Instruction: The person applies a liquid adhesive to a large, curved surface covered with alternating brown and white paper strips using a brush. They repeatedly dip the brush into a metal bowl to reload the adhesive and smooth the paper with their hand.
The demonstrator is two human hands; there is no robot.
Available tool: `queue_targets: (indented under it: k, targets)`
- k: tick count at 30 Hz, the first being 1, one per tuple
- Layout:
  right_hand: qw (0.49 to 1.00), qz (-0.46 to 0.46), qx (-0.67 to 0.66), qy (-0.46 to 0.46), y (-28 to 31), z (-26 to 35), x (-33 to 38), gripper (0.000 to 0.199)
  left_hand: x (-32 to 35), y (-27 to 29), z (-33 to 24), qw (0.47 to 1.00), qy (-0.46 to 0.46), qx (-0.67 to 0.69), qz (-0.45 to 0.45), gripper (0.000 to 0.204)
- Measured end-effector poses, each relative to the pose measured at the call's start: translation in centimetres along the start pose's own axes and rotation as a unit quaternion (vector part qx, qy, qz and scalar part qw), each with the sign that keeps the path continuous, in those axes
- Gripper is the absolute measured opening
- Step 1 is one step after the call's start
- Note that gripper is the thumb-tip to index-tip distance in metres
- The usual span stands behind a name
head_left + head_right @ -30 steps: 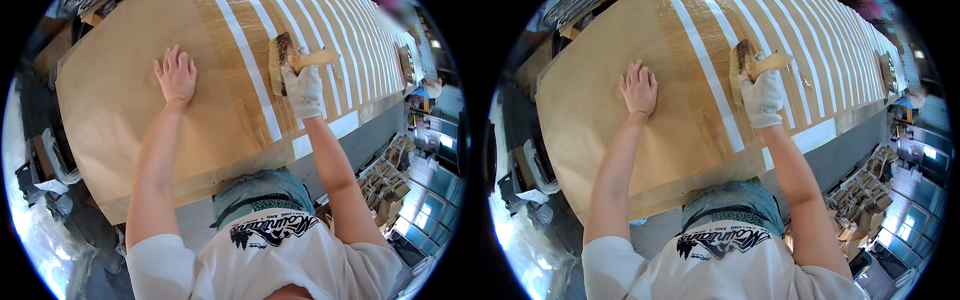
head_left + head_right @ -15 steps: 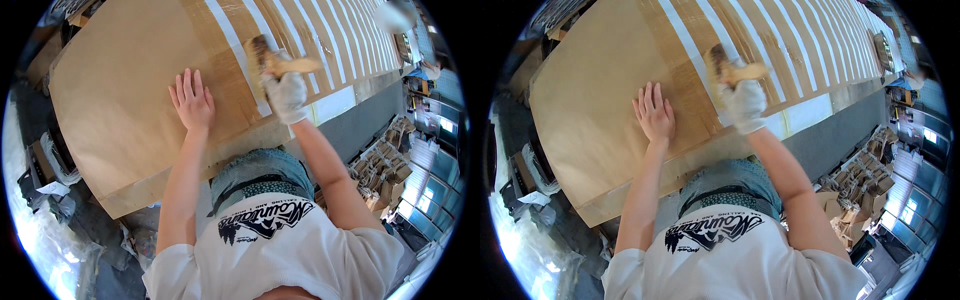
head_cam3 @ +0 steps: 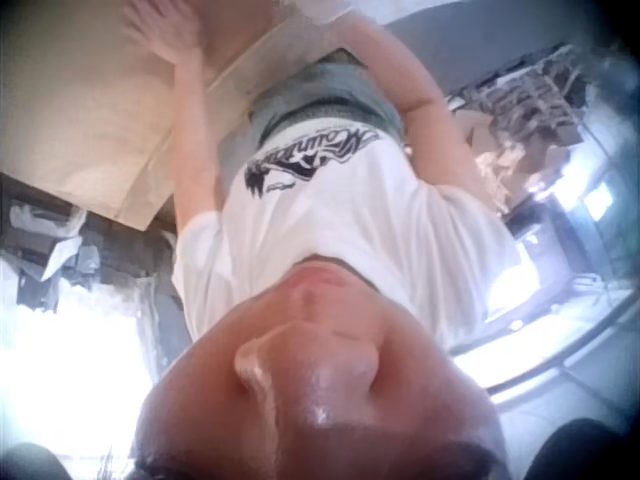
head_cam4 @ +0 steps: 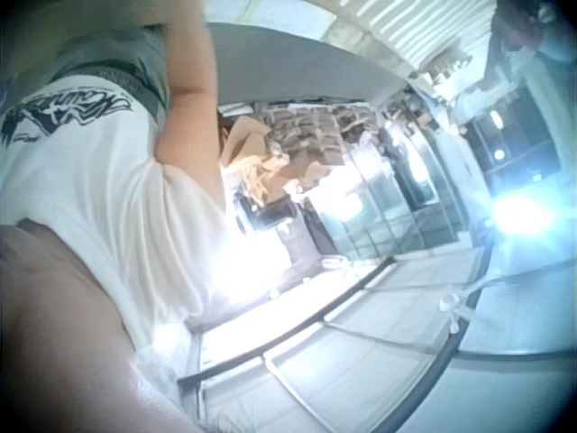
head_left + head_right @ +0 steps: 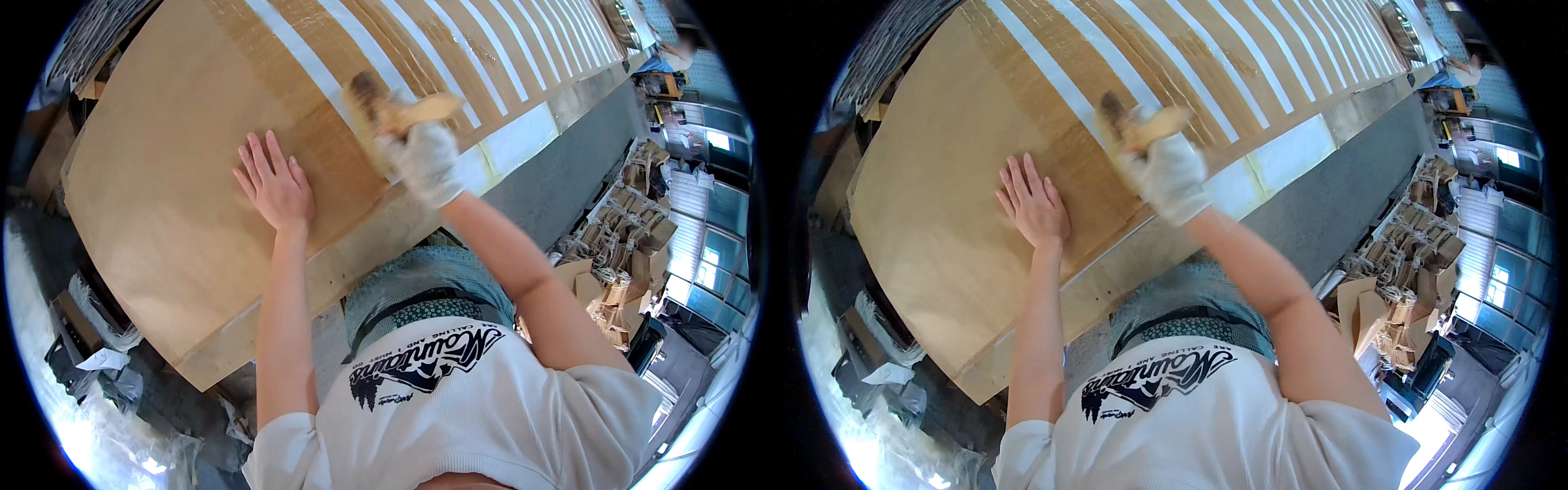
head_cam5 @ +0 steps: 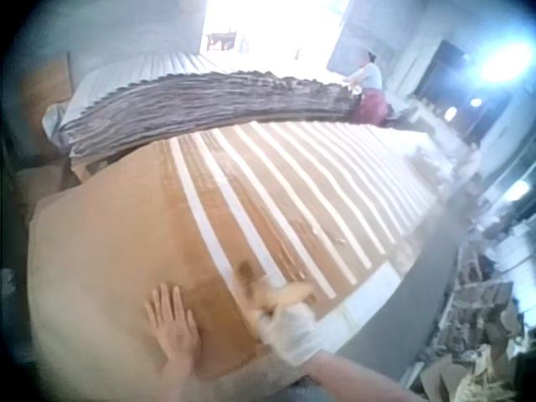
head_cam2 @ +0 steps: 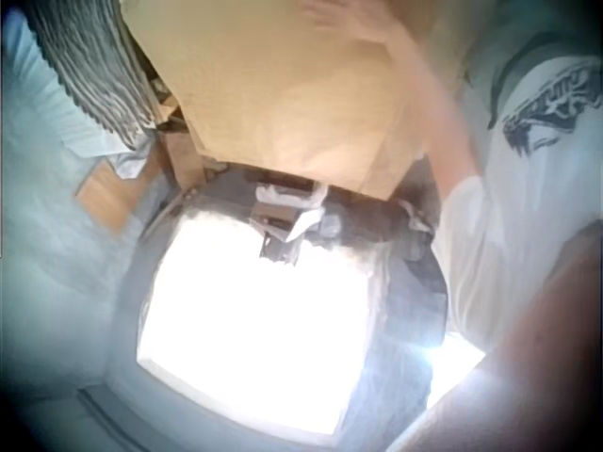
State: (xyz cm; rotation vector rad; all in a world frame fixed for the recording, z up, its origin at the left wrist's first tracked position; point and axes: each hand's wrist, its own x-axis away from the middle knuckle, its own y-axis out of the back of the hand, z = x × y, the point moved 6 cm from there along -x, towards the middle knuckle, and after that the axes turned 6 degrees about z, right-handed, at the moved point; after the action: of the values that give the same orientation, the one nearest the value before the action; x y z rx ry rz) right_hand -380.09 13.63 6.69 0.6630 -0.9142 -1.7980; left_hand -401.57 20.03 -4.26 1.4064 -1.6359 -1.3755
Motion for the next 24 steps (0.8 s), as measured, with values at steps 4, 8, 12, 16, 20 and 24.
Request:
queue_targets:
  k: [4, 8, 12, 16, 20, 24]
  targets:
    - [0.993, -0.045, 0.060, -0.093, 4.1, -7.8, -1.4, 0.040, -0.1, 0.0, -0.6, 1.000, -0.019, 0.001, -0.007, 0.054]
    - [0.980, -0.045, 0.148, -0.123, 4.0, -6.0, -1.9, 0.043, -0.4, 0.0, -0.5, 0.998, 0.001, -0.055, 0.022, 0.055]
    - [0.997, -0.032, -0.006, 0.069, -1.1, 0.8, 0.6, 0.039, 0.1, -0.5, 0.9, 0.994, 0.021, -0.091, 0.050, 0.056]
    - [0.996, 0.038, -0.033, -0.076, 2.7, -4.2, -1.6, 0.041, -0.7, -0.9, 0.4, 0.984, 0.018, -0.133, 0.119, 0.062]
    - [0.993, -0.093, -0.015, -0.066, 10.5, -11.2, -2.6, 0.047, -2.9, -0.3, -0.2, 0.972, 0.013, -0.025, 0.231, 0.067]
    - [0.929, -0.115, -0.324, -0.139, 17.8, -21.4, 3.0, 0.050, -1.1, 1.6, -2.1, 0.992, -0.056, -0.064, 0.098, 0.059]
